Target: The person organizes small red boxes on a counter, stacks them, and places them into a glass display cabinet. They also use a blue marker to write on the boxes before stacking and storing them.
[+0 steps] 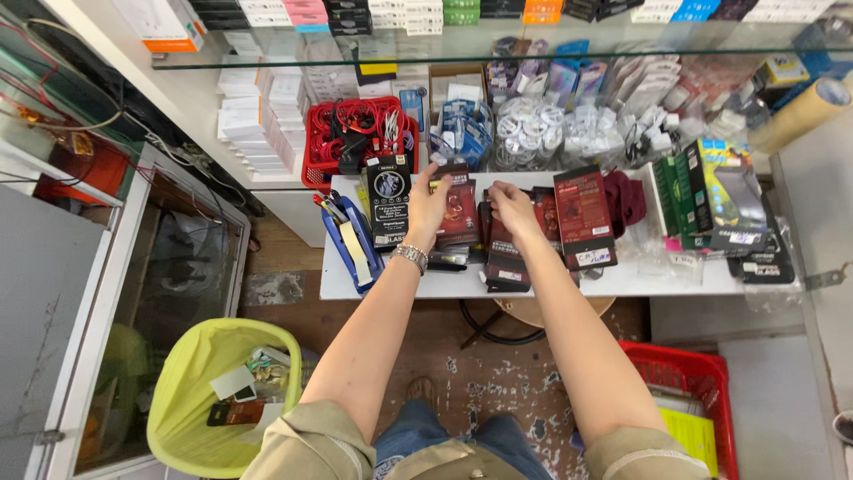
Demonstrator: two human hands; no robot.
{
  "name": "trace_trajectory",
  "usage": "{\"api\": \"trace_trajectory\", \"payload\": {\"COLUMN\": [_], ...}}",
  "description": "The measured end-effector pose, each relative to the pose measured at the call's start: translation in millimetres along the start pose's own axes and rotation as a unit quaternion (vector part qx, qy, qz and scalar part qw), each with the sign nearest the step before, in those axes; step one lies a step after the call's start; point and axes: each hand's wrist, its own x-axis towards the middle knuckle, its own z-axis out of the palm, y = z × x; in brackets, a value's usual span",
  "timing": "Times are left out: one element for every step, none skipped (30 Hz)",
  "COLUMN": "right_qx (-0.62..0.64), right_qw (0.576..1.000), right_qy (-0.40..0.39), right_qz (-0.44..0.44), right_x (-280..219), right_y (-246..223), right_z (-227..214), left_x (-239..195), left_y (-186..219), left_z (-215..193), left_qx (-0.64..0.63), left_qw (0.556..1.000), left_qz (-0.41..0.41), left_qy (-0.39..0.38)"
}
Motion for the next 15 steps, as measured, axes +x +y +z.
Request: {"api": "trace_trajectory", "payload": {"right_qx": [0.012,0.023,0.033,0.036,0.039,0.041,0.029,0.017,0.005,-0.057,-0.119,-0.181,-0.197,-0.213,-0.229], "right_qw": [1.000,0.999,0.998,0.998,0.997,0.997,0.997,0.997,0.996,0.996,0.991,0.982,0.980,0.976,0.973], "right_qy": [0.007,0.016,0.025,0.021,0.017,0.011,0.011,0.008,0.005,0.009,0.012,0.016,0.012,0.009,0.005], "right_qz": [0.020,0.036,0.051,0.056,0.061,0.063,0.069,0.077,0.085,0.073,0.061,0.046,0.039,0.033,0.026], "right_x": [-0.2,2.1,3.2,3.3,1.7,3.5,4.8,6.0,6.8,7.2,6.9,7.7,7.2,5.9,4.0], "right_y": [12.2,19.7,26.8,34.2,41.3,44.1,46.3,49.0,51.3,53.2,54.8,55.5,56.9,57.8,58.5], "right_z": [2.0,0.0,-1.6,-0.9,0.3,1.4,3.1,8.0,13.1,17.9,22.5,25.8,30.1,34.2,35.2], "left_x": [6.3,16.3,24.3,29.1,31.7,36.5,38.9,38.3,37.9,37.4,36.5,37.2,36.6,36.1,35.4], "left_y": [-15.7,-30.1,-45.1,-60.7,-75.5,-86.8,-97.0,-107.4,-116.4,-124.3,-131.3,-136.5,-141.7,-146.5,-150.0], "left_z": [-6.1,-9.8,-11.4,-11.9,-11.5,-9.5,-6.8,-6.3,-5.6,-6.0,-7.2,-6.0,-3.4,-1.1,1.3], "left_qx": [-0.030,-0.064,-0.098,-0.096,-0.094,-0.093,-0.080,-0.066,-0.053,-0.032,-0.012,0.007,-0.040,-0.088,-0.136], "left_qw": [0.999,0.997,0.994,0.994,0.993,0.992,0.992,0.991,0.991,0.988,0.984,0.979,0.975,0.969,0.960], "left_qz": [-0.012,-0.023,-0.034,-0.053,-0.072,-0.087,-0.100,-0.113,-0.126,-0.153,-0.180,-0.205,-0.218,-0.231,-0.243], "left_qy": [-0.011,-0.023,-0.033,-0.025,-0.017,-0.007,-0.003,0.004,0.011,0.004,-0.004,-0.010,-0.021,-0.030,-0.040]}}
